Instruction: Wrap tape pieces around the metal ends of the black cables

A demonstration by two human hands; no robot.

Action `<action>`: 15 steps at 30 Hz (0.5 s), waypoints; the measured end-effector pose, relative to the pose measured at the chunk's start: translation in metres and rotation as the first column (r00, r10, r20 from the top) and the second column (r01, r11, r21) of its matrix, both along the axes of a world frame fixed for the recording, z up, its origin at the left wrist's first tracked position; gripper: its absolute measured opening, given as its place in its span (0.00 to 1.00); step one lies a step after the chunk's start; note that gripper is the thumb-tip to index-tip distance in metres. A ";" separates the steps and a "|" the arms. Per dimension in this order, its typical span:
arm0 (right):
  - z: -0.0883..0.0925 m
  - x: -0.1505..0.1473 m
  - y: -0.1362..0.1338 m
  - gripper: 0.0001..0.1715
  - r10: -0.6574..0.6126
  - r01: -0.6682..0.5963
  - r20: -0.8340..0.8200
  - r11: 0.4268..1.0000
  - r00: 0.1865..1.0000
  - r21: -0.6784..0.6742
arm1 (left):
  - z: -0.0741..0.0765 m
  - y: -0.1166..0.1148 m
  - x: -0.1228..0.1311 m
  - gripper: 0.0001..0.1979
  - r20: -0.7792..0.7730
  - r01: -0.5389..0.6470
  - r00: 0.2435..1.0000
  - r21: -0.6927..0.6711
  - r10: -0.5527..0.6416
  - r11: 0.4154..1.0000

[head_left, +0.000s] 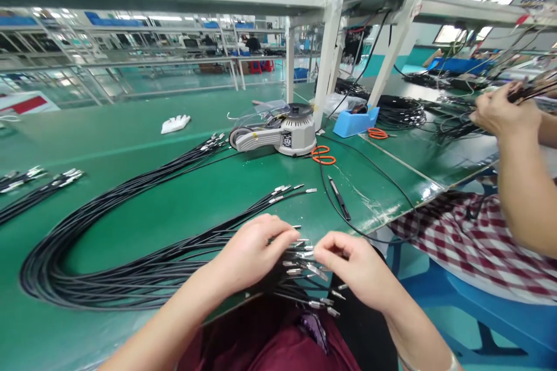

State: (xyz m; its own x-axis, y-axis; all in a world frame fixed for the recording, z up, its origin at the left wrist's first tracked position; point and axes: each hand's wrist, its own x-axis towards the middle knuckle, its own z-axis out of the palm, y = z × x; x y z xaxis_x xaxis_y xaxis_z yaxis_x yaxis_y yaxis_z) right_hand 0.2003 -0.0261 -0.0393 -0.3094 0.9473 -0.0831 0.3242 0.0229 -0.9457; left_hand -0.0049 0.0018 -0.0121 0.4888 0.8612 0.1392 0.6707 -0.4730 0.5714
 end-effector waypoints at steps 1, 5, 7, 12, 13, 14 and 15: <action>0.004 0.004 -0.004 0.08 0.056 -0.057 0.059 0.998 0.997 0.010 | 0.002 0.006 -0.003 0.12 -0.009 -0.046 0.999 0.048 0.047 0.998; 0.010 0.023 -0.011 0.13 0.153 -0.147 0.182 0.988 0.971 -0.043 | -0.005 0.047 0.013 0.11 -0.191 -0.066 0.976 0.208 0.107 0.976; 0.008 0.032 -0.008 0.16 0.006 -0.001 0.165 1.000 0.986 -0.031 | -0.016 0.069 0.033 0.11 -0.291 -0.030 0.952 0.228 0.097 0.973; -0.001 0.043 0.002 0.16 -0.095 0.098 0.080 0.995 0.992 -0.025 | -0.036 0.102 0.068 0.09 -0.300 -0.072 0.942 0.265 0.153 0.962; -0.003 0.044 0.004 0.17 -0.089 0.092 0.074 0.995 0.993 -0.034 | -0.036 0.103 0.069 0.09 -0.288 -0.083 0.944 0.272 0.163 0.959; -0.006 0.046 0.008 0.18 -0.091 0.094 0.072 0.995 0.993 -0.036 | -0.034 0.102 0.068 0.08 -0.270 -0.095 0.947 0.277 0.173 0.956; -0.008 0.049 0.012 0.19 -0.103 0.105 0.068 0.994 0.992 -0.029 | -0.031 0.099 0.065 0.07 -0.250 -0.102 0.952 0.278 0.175 0.955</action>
